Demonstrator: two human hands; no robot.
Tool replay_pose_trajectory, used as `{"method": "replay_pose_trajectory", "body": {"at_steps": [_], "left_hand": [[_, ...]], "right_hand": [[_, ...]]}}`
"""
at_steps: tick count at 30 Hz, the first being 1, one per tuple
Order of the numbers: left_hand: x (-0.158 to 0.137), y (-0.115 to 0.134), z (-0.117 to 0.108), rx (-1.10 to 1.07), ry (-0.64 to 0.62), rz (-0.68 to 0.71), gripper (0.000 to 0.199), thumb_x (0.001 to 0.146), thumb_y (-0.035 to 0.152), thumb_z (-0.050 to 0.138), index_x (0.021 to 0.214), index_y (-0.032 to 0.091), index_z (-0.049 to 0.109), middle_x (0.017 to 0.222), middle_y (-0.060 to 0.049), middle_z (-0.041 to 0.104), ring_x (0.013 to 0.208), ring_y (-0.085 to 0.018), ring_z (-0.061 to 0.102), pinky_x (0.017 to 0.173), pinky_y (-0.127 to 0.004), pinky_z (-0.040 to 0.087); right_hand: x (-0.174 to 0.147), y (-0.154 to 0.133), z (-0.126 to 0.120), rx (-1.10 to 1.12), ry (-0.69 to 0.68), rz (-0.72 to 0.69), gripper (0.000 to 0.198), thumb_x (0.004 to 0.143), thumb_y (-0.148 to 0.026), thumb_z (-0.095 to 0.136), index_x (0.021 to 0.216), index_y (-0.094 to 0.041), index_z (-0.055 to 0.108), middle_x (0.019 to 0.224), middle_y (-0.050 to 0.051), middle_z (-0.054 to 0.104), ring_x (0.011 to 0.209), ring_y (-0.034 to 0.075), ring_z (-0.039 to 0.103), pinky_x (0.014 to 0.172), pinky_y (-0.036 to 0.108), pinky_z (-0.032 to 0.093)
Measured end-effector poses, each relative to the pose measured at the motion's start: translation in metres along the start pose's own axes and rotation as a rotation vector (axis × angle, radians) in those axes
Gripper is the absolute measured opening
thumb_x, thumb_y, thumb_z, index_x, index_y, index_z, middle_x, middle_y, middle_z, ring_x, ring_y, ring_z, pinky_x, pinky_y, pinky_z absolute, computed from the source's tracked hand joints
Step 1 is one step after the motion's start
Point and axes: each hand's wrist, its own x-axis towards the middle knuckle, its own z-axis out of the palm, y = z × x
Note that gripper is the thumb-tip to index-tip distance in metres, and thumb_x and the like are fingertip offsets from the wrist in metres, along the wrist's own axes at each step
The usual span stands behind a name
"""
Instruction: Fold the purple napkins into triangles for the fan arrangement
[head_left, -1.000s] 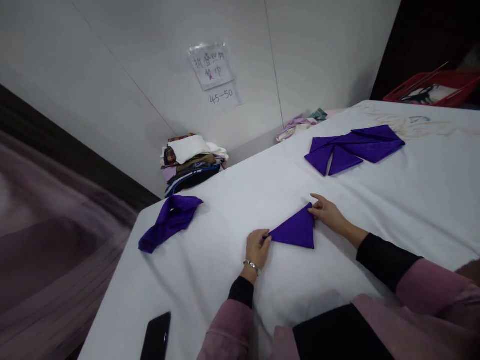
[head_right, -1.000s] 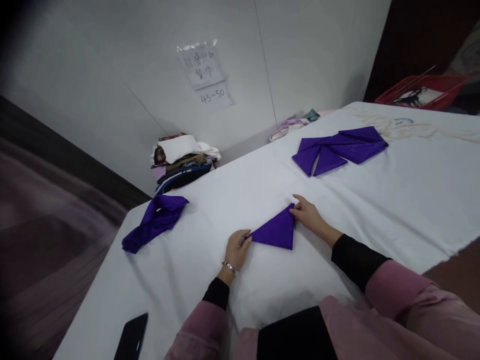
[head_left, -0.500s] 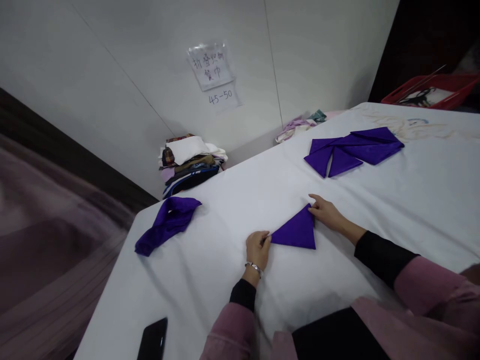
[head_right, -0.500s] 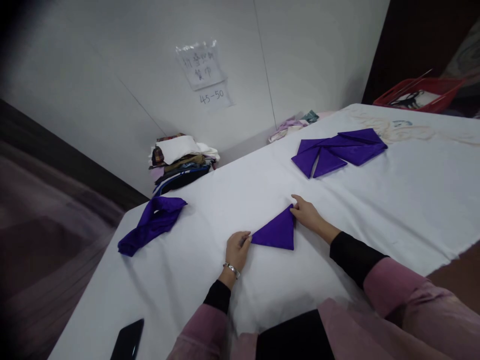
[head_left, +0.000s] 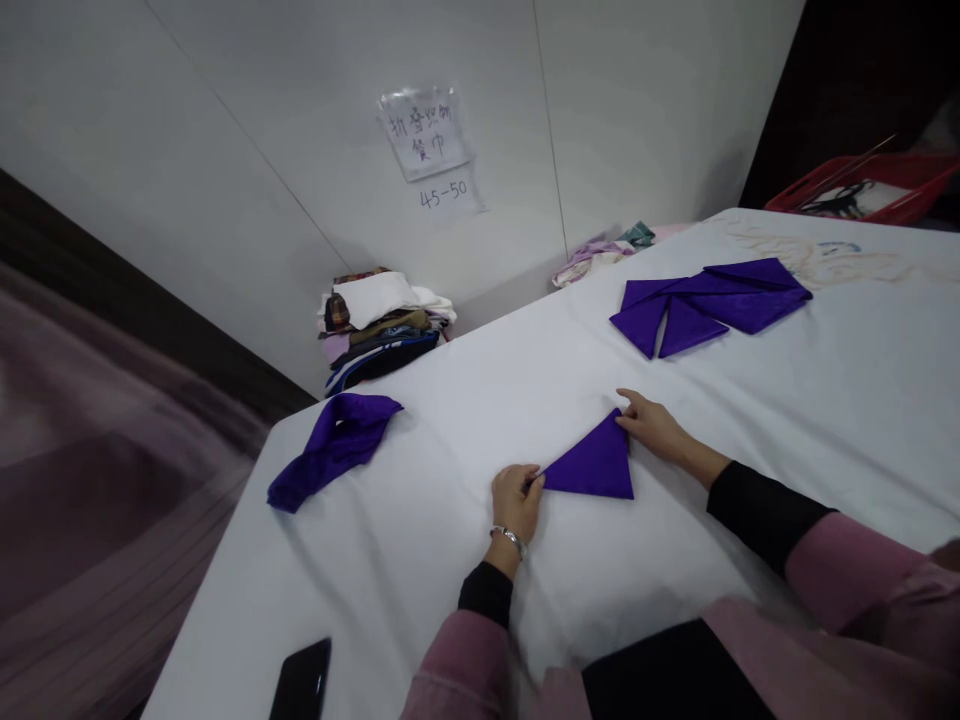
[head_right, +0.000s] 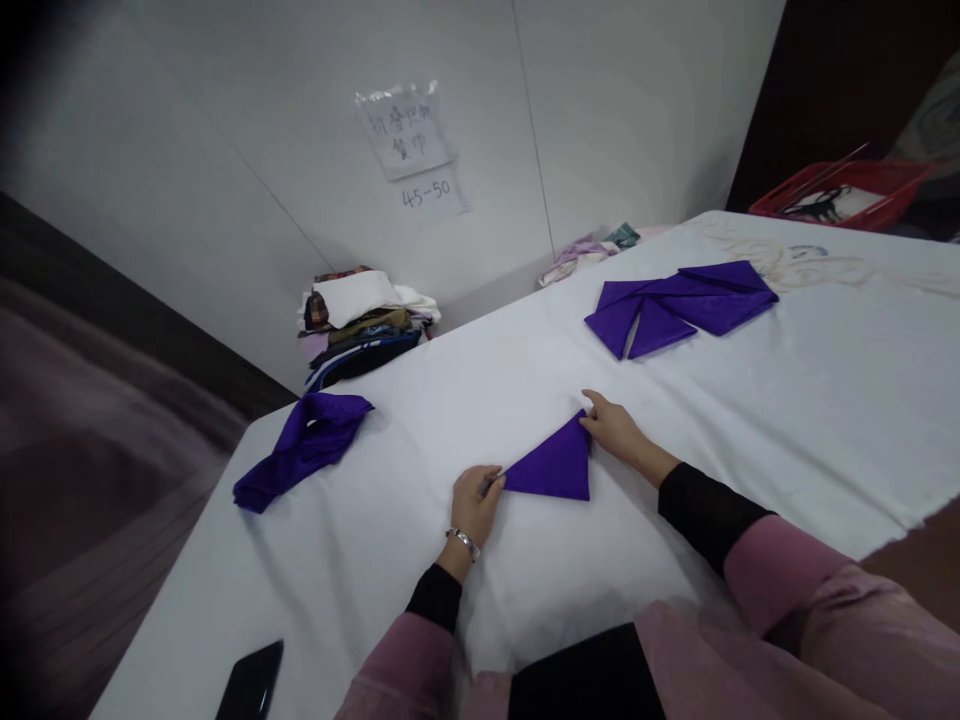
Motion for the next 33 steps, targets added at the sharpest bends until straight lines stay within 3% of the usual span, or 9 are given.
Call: {"method": "replay_pose_trajectory", "body": {"at_steps": [18, 33], "left_hand": [[0.000, 0.001, 0.001, 0.014, -0.010, -0.023, 0.009, 0.078, 0.021, 0.061, 0.085, 0.022, 0.066, 0.078, 0.000, 0.068, 0.083, -0.019, 0.061, 0.085, -0.040, 0.043], [-0.002, 0.000, 0.002, 0.002, 0.032, -0.016, 0.008, 0.079, 0.020, 0.059, 0.085, 0.022, 0.065, 0.080, -0.001, 0.067, 0.082, -0.019, 0.060, 0.083, -0.040, 0.045]], "right_hand": [[0.009, 0.000, -0.001, 0.045, 0.002, -0.069, 0.048, 0.080, -0.022, 0.055, 0.128, -0.021, 0.049, 0.080, 0.000, 0.066, 0.073, 0.017, 0.060, 0.069, 0.028, 0.044], [0.017, 0.004, 0.006, -0.108, 0.014, -0.031, 0.050, 0.078, -0.021, 0.058, 0.127, -0.017, 0.051, 0.083, 0.003, 0.066, 0.076, 0.018, 0.060, 0.069, 0.028, 0.042]]}}
